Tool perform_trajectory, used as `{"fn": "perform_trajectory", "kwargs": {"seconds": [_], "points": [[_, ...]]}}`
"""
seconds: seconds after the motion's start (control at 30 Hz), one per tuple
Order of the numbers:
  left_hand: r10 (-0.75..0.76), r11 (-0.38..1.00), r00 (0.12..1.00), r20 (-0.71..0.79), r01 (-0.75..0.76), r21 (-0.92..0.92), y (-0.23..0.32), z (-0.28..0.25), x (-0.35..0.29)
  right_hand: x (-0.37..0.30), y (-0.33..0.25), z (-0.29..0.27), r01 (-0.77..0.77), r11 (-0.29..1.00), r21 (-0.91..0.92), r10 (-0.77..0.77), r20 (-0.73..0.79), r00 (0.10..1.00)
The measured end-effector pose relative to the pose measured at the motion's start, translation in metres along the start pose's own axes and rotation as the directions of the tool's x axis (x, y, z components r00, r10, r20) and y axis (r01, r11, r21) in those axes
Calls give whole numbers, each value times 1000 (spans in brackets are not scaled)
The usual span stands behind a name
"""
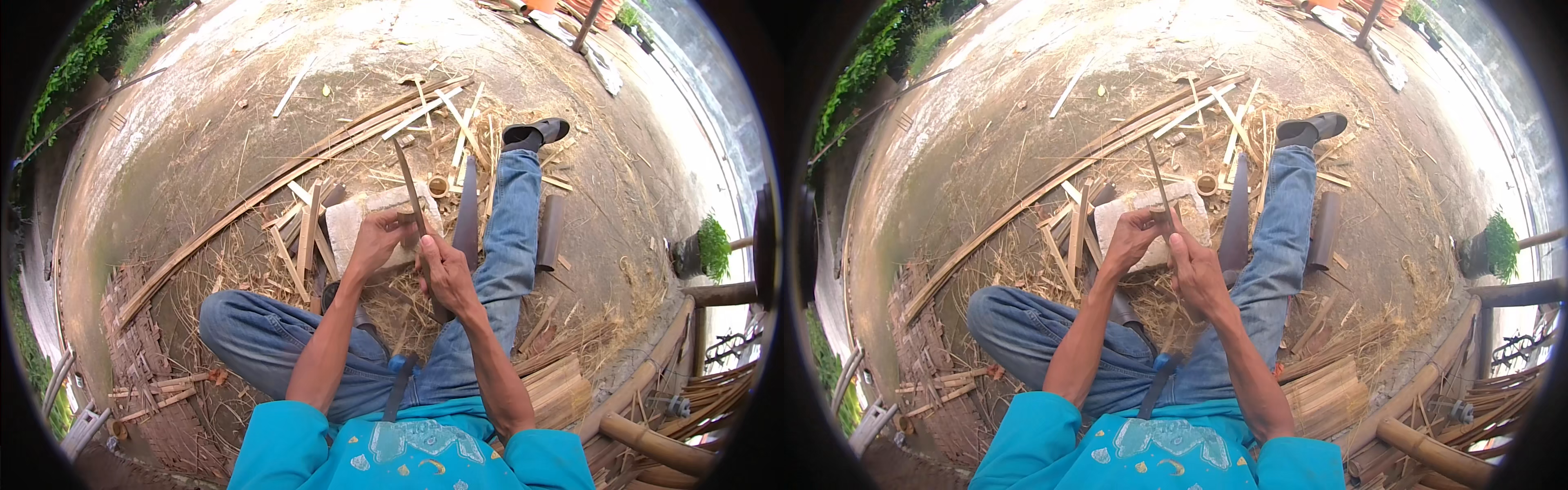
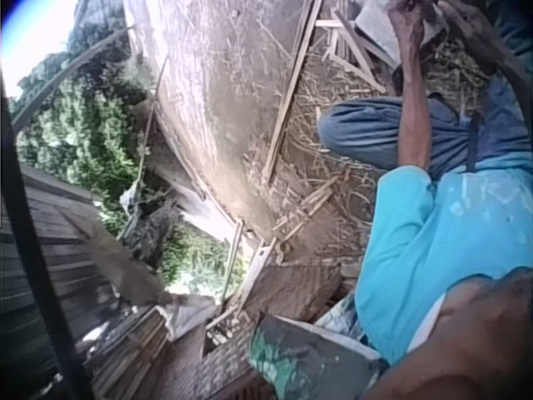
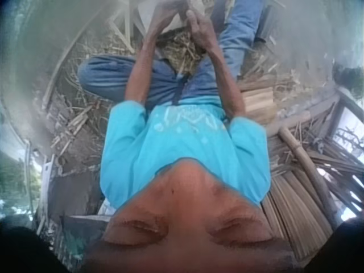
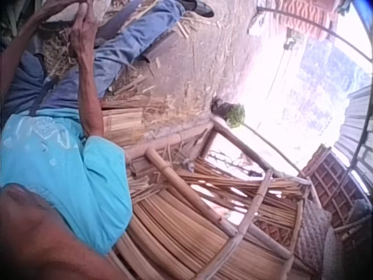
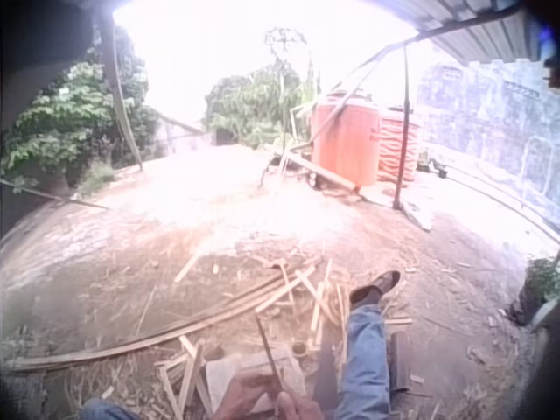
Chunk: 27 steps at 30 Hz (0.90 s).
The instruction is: The person sits on the ground and uses a machete to cut a bamboo segment into smaller pieces. They then use a knife to split the bamboo into thin strips, placing the finished pieces aside.
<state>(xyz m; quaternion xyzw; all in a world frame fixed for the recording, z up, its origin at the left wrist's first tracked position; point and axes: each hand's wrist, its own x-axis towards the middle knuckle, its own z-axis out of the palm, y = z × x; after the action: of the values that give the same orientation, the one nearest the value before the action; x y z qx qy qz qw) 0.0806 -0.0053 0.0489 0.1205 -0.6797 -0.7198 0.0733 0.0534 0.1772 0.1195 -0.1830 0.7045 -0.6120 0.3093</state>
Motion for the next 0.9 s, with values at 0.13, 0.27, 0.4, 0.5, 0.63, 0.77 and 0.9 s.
{"fn": "perform_trajectory", "kwargs": {"seconds": [0.13,0.27,0.4,0.5,0.63,0.77,0.9], "points": [[2,1000,1000,-10,-2,-10,2,1,0,2,1,0,15,1000,-23,-15,-3,1000],[-69,996,998,16,68,53,7,-3,0,0,-7,3,-2,997,-81,1,-12,1000],[139,862,990,26,-134,489,12,-26,-10,-2,-14,3,1,971,-239,-5,-15,1000],[407,773,889,-208,-214,597,121,-9,-3,-3,-20,-6,17,941,-339,-30,-33,999],[627,577,779,20,-480,661,176,17,55,-7,-23,-3,19,926,-376,-50,-73,996],[209,434,904,373,-428,793,39,21,117,-16,31,6,124,908,-401,-151,-37,988],[416,594,882,220,-447,669,63,27,121,-6,22,-9,-4,901,-434,-9,-27,1000]]}}
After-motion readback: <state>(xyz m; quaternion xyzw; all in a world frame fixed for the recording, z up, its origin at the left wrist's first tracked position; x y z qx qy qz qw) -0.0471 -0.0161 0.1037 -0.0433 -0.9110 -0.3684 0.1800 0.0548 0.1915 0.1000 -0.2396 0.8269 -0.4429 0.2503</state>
